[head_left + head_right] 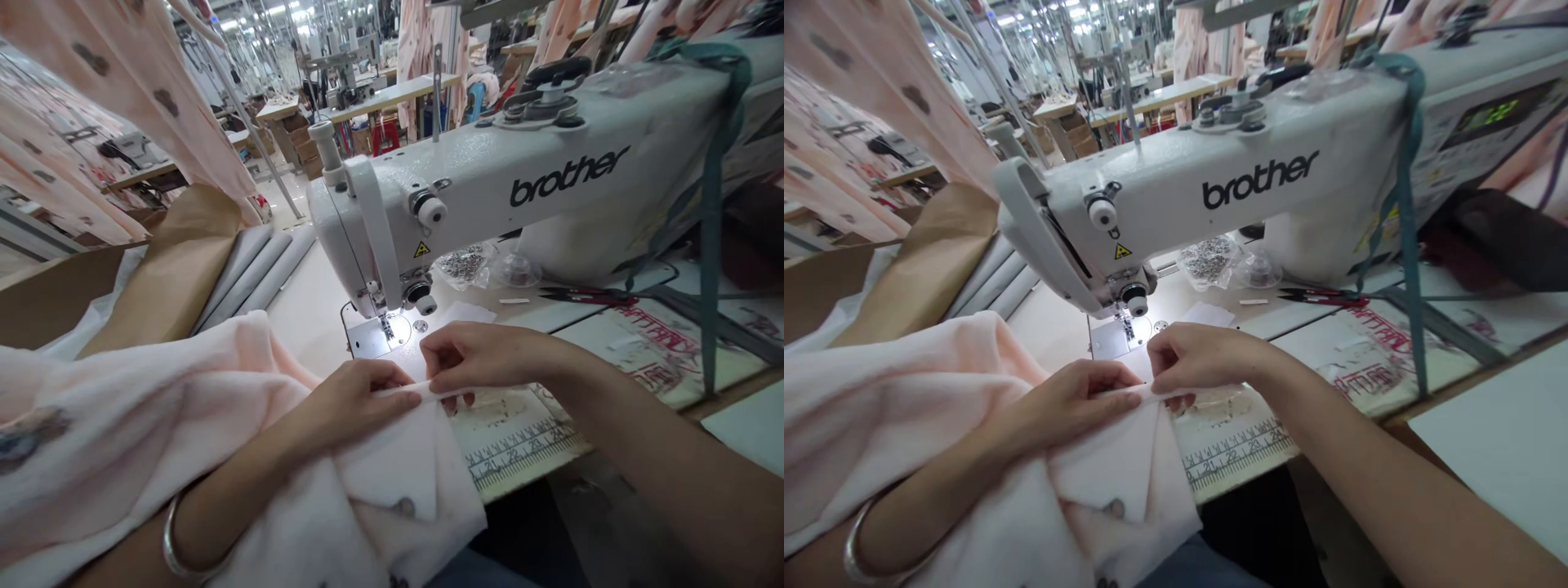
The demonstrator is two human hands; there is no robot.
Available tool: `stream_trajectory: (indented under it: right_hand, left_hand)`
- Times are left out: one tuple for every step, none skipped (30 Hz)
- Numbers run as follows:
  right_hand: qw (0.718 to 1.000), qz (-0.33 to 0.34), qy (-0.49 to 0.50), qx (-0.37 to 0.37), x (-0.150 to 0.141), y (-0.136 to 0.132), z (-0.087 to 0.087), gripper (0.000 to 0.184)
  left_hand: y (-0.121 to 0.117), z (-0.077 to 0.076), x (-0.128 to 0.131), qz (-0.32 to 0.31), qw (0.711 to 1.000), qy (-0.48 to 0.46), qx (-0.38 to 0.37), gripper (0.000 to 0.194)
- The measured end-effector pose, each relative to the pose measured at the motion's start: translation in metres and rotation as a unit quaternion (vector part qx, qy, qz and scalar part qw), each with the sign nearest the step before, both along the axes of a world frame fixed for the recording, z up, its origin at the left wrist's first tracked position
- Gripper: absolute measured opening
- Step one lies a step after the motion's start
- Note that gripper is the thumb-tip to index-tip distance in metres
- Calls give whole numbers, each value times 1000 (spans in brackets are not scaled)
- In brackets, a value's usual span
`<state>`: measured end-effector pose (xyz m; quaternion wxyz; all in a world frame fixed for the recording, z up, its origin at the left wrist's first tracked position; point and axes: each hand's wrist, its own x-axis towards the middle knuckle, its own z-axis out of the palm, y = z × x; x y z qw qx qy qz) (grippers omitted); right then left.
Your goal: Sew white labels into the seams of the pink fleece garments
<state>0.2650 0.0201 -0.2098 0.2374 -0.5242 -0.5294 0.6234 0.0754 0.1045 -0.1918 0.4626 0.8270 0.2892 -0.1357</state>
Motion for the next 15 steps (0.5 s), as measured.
stream_trajectory:
  right_hand:
    - [1000,1,0,4,1,0,0,8]
    - [1000,2,-1,8,1,0,1,7]
    - [1000,3,-1,12,2,1,1,7]
    - [1000,3,-2,16,2,1,0,7]
    - [1000,4,-3,19,3,1,0,6]
    - [1000,6,-5,20,3,1,-1,6]
    - [1000,8,-8,21,3,1,-2,6]
    - [1000,9,-10,22,4,1,-3,6]
    - [1000,10,-11,19,4,0,-3,6]
    - [1000,9,-9,16,4,0,-3,7]
    - [1000,8,-7,14,4,-1,-3,7]
    - [1000,4,-4,15,4,-3,-2,6]
    - [1000,-3,-3,18,4,-5,-1,7]
    - [1000,-11,-6,26,4,-7,1,11]
    - [999,-19,-18,38,4,-9,3,17]
  left_hand:
    - [-1,0,1,8,1000,0,-4,32]
    - [-1,0,1,15,1000,-1,-8,32]
    - [-2,-1,1,21,1000,-2,-12,32]
    - [-2,-1,1,28,999,-4,-16,32]
    - [-2,-2,1,33,999,-7,-19,32]
    - [-3,-3,1,38,999,-10,-20,32]
    - [-3,-4,1,41,999,-12,-18,32]
    - [-4,-6,1,45,999,-13,-15,32]
    - [-5,-7,1,48,999,-16,-10,32]
    - [-6,-7,1,52,998,-21,-4,31]
    - [-7,-8,1,56,998,-29,3,29]
    - [-8,-8,1,59,998,-38,10,27]
    - [-9,-7,0,62,997,-46,19,25]
    - [-10,-7,0,67,996,-54,30,23]
    - [-12,-6,0,72,995,-60,42,20]
